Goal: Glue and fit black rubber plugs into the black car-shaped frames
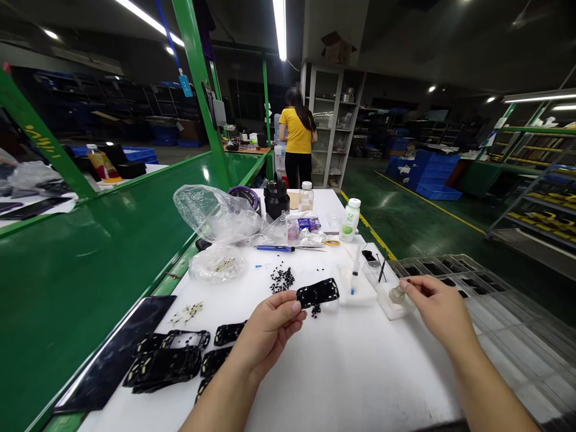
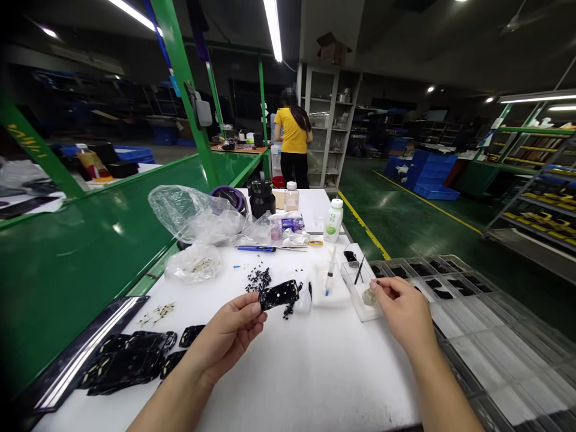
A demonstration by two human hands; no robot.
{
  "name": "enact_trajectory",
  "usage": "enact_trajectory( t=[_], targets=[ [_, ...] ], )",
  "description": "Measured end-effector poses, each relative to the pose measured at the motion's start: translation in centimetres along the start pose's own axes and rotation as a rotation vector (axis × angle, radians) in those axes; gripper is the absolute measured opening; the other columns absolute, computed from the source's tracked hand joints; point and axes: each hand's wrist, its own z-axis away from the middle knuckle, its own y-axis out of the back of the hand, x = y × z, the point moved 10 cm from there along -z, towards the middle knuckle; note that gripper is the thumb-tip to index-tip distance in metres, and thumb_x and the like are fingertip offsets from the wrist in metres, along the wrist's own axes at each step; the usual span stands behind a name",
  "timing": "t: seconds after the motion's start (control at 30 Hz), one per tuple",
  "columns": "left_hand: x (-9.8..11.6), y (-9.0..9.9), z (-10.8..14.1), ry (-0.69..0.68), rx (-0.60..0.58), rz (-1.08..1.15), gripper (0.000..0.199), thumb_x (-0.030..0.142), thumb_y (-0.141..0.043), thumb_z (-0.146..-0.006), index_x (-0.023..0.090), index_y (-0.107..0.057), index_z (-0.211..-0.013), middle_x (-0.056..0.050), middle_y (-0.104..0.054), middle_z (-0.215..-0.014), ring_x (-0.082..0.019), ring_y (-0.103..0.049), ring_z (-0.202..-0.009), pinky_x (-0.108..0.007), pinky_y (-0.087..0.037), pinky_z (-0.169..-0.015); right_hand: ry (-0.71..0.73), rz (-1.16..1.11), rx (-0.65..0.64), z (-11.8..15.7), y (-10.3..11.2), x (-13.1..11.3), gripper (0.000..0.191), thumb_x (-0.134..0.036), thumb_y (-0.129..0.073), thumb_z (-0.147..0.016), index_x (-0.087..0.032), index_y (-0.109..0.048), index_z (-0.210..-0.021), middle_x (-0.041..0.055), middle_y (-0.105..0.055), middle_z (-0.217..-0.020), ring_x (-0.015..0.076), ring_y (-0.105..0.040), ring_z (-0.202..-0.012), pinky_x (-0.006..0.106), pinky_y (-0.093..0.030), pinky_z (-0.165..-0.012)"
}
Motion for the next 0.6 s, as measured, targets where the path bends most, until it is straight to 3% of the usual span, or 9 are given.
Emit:
enact_trajectory(
  t=[0.23,0.4,0.53,0.6],
  targets=[
    [-0.2,-0.3,0.0,0.015,-0.037,-0.001,0.036,0.013,-0.088,-0.057,0.014,-0.065,-0.085,0.002,-0.066,-0.064,-0.009,-0.065,-0.058,-0.017,-0.053,-0.058,-0.023,-0.007,0.012,0.2,-0.1,0.6,0.038,-0.052,-0.060,-0.079,-0.018,-0.073,-0.088,0.0034,-0.063,-0.074,0.0192,-0.055,-0.068,0.030,-0.042,-0.063],
    [-0.3,-0.2,0.0,0.010,-0.051,-0.009,0.041,0.016,-0.090,-0.054,0.015,-0.065,-0.085,0.002,-0.066,-0.065,-0.009,-0.065,-0.060,-0.017,-0.052,-0.060,-0.038,0.024,-0.013,0.4,0.1,0.5,0.042,-0.052,-0.064,-0.077,-0.022,-0.069,-0.106,0.0009,-0.059,-0.077,0.0171,-0.054,-0.064,0.030,-0.044,-0.062],
    [-0.2,-0.2,0.0,0.000,-0.072,-0.065,0.037,0.018,-0.088,-0.058,0.016,-0.065,-0.087,0.003,-0.066,-0.067,-0.008,-0.064,-0.062,-0.018,-0.051,-0.063,0.025,0.083,0.232,2.5,2.8,-2.1,0.038,-0.052,-0.063,-0.079,-0.022,-0.070,-0.101,0.0018,-0.058,-0.078,0.0183,-0.054,-0.067,0.033,-0.045,-0.066],
    [-0.1,-0.2,0.0,-0.018,-0.081,-0.138,0.032,0.020,-0.085,-0.063,0.016,-0.065,-0.088,0.003,-0.067,-0.067,-0.009,-0.064,-0.064,-0.019,-0.050,-0.064,0.053,-0.002,0.246,4.3,2.2,-4.1,0.035,-0.051,-0.061,-0.082,-0.021,-0.070,-0.098,0.0030,-0.058,-0.077,0.0188,-0.055,-0.068,0.034,-0.047,-0.068]
  ],
)
